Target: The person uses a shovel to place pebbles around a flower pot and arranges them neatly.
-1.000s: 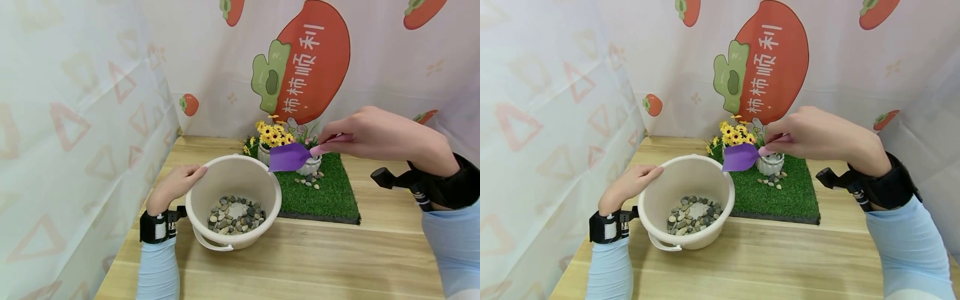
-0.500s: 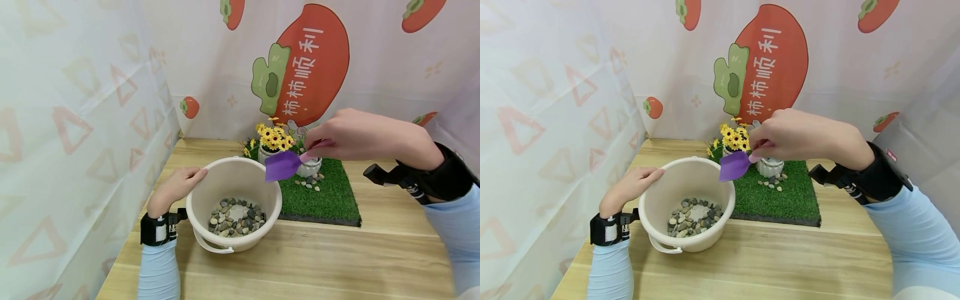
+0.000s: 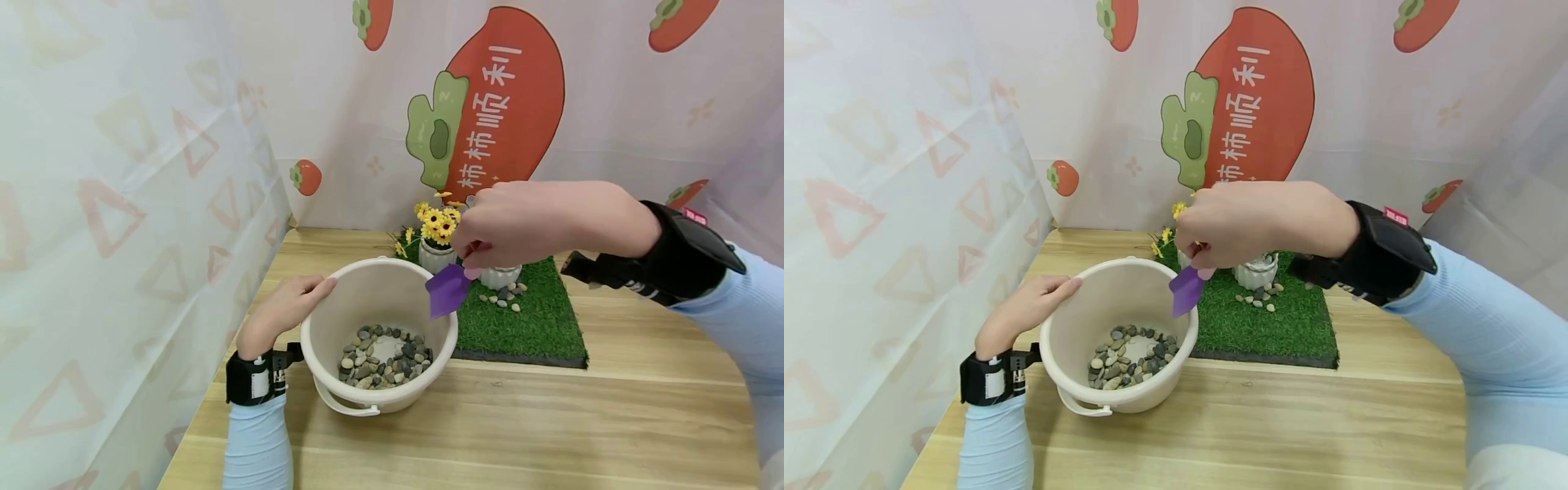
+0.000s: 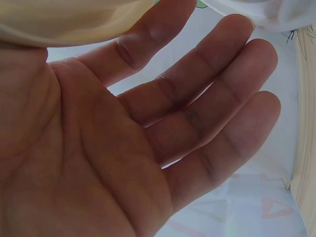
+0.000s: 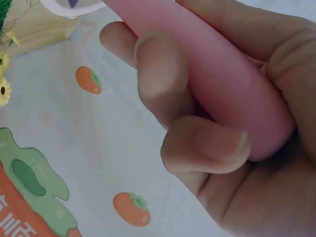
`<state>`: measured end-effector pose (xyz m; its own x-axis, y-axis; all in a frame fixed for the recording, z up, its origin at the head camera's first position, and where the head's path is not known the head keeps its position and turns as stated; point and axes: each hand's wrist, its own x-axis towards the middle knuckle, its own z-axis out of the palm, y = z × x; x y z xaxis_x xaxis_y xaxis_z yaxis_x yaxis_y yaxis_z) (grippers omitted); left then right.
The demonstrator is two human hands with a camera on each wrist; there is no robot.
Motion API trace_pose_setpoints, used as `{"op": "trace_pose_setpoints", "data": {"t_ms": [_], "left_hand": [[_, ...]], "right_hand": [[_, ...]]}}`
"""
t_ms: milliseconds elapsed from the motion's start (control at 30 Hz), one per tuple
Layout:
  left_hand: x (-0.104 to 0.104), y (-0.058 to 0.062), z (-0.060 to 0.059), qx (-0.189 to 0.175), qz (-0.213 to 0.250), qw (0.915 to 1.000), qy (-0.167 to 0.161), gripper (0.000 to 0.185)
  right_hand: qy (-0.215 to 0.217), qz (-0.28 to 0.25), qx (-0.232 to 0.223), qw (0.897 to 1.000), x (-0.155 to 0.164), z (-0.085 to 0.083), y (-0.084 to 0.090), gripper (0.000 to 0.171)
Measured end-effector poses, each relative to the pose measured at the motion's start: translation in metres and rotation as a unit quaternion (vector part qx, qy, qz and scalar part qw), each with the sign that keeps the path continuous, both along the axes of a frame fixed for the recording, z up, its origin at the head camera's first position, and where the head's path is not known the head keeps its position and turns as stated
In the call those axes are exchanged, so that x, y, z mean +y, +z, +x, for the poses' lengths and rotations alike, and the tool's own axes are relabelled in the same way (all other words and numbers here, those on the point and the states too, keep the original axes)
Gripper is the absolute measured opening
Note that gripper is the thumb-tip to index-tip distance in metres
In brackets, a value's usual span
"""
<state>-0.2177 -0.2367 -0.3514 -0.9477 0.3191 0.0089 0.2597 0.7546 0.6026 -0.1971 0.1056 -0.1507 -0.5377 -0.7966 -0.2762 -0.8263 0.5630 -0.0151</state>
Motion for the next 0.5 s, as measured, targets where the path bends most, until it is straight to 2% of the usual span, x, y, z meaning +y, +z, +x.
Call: {"op": "trace_pose_setpoints", "data": {"t_ms": [233, 500], "left_hand": [[0.001, 0.001, 0.0, 0.008, 0.0, 1.0, 0.004, 0.042], [0.002, 0.0, 0.0, 0.011, -0.006, 0.9999, 0.007, 0.041]], "right_hand": [[0.012, 0.022, -0.012, 1.0, -0.027, -0.008, 0.001, 0.034], [0.013, 0.059, -0.027, 0.998, -0.05, -0.018, -0.012, 0.033]]}}
